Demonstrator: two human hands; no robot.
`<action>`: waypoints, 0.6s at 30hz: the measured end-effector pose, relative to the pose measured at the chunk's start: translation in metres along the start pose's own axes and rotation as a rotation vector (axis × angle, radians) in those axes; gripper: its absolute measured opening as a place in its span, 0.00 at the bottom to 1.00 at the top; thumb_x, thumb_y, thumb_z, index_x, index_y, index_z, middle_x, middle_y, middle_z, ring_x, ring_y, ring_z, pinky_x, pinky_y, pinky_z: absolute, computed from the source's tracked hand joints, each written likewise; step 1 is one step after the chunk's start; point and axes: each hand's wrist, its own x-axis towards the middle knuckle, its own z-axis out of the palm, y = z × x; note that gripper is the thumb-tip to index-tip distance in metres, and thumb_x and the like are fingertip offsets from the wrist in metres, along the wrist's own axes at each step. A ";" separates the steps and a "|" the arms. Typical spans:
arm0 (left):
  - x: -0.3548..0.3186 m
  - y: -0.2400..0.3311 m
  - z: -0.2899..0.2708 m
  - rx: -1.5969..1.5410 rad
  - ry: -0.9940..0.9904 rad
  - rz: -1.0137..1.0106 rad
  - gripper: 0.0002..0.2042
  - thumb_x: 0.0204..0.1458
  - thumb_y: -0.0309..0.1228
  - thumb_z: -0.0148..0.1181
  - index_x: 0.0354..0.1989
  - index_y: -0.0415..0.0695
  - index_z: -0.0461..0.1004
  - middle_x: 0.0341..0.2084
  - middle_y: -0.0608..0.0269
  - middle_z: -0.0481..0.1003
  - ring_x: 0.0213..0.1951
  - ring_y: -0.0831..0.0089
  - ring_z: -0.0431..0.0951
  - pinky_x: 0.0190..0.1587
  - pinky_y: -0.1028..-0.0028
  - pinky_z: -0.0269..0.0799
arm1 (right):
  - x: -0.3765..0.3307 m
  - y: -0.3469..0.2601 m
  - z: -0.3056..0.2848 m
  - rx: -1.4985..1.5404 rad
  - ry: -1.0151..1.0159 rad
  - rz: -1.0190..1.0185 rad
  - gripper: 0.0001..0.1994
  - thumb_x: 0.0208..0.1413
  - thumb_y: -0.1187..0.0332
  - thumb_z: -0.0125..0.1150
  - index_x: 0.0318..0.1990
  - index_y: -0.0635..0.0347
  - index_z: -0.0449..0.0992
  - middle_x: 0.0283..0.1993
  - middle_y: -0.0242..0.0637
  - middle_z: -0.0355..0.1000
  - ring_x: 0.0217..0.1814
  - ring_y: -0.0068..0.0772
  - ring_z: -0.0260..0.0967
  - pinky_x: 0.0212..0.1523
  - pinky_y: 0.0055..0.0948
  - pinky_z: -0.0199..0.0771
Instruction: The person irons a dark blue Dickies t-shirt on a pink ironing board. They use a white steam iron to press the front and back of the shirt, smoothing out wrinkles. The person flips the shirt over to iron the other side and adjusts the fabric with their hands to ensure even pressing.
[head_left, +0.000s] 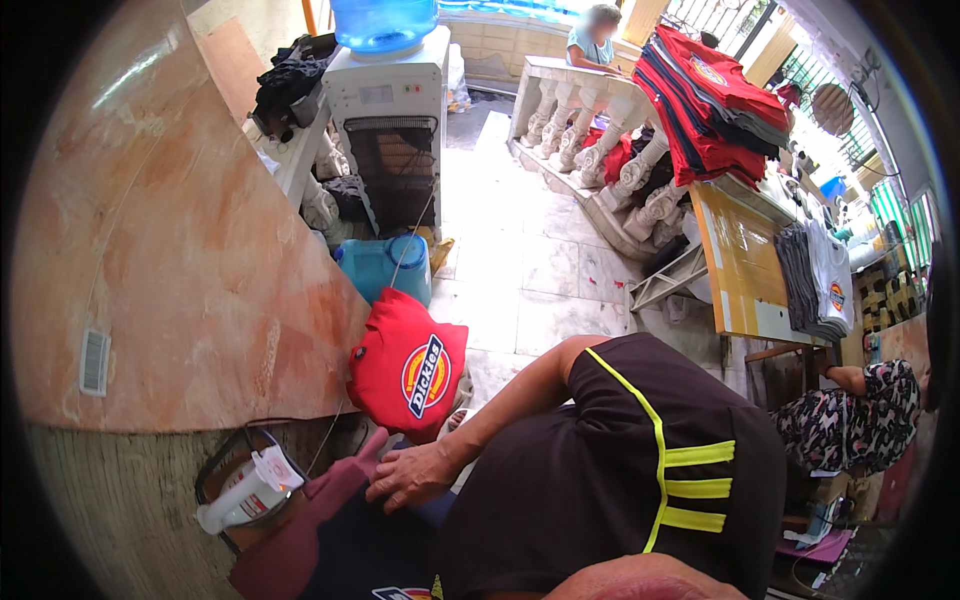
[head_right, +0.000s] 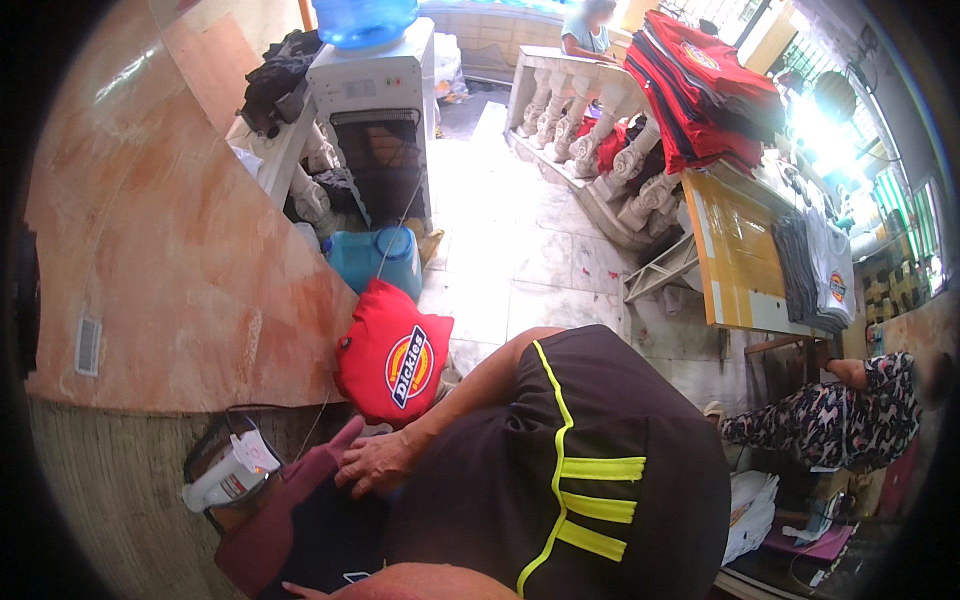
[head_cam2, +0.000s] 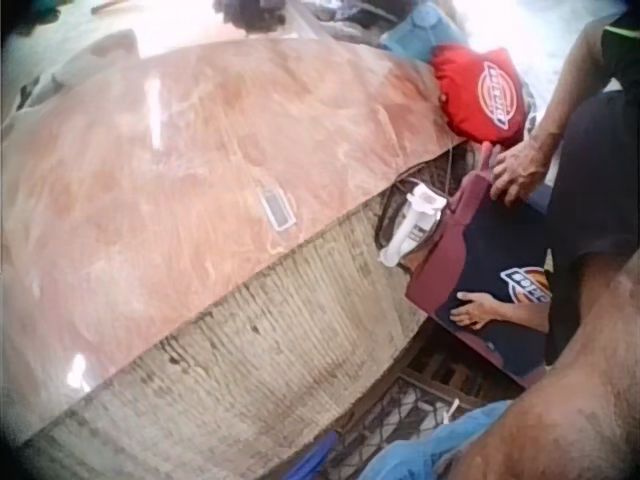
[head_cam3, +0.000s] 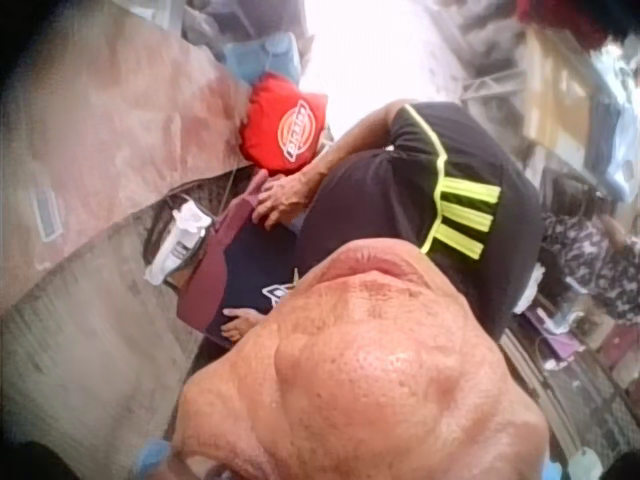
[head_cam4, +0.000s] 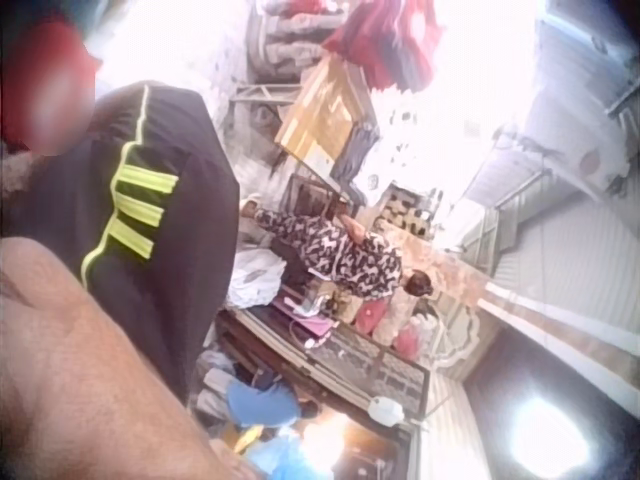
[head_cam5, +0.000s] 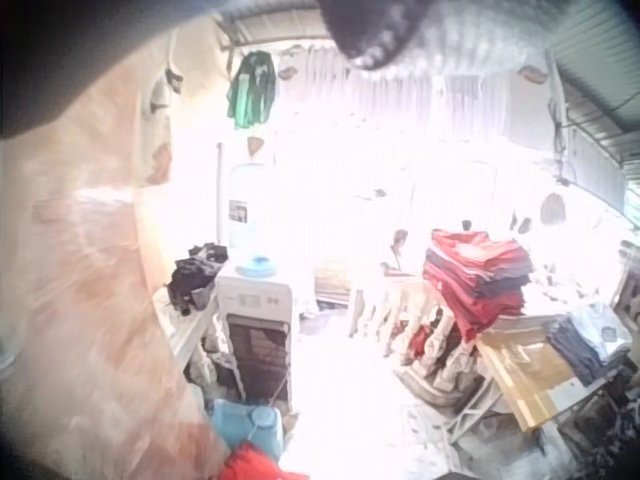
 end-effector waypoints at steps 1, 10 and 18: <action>0.009 -0.032 0.032 0.054 0.094 0.060 0.36 0.61 0.60 0.45 0.67 0.41 0.62 0.68 0.49 0.60 0.68 0.46 0.59 0.60 0.36 0.58 | 0.003 0.004 -0.004 0.040 -0.020 -0.038 0.19 0.56 0.61 0.58 0.55 0.48 0.72 0.66 0.45 0.59 0.64 0.49 0.59 0.57 0.52 0.62; 0.033 -0.002 0.013 0.120 -0.107 -0.190 0.36 0.62 0.61 0.39 0.68 0.44 0.60 0.68 0.47 0.59 0.68 0.45 0.57 0.60 0.36 0.56 | 0.000 0.037 -0.005 0.099 -0.014 -0.189 0.17 0.58 0.61 0.57 0.55 0.44 0.72 0.67 0.40 0.59 0.61 0.46 0.60 0.48 0.49 0.67; 0.037 -0.013 0.029 0.159 -0.044 -0.167 0.36 0.62 0.62 0.39 0.67 0.45 0.61 0.67 0.47 0.59 0.67 0.45 0.59 0.59 0.37 0.58 | -0.001 0.038 -0.001 0.087 0.002 -0.185 0.20 0.54 0.58 0.61 0.55 0.41 0.73 0.65 0.35 0.60 0.55 0.43 0.61 0.44 0.47 0.68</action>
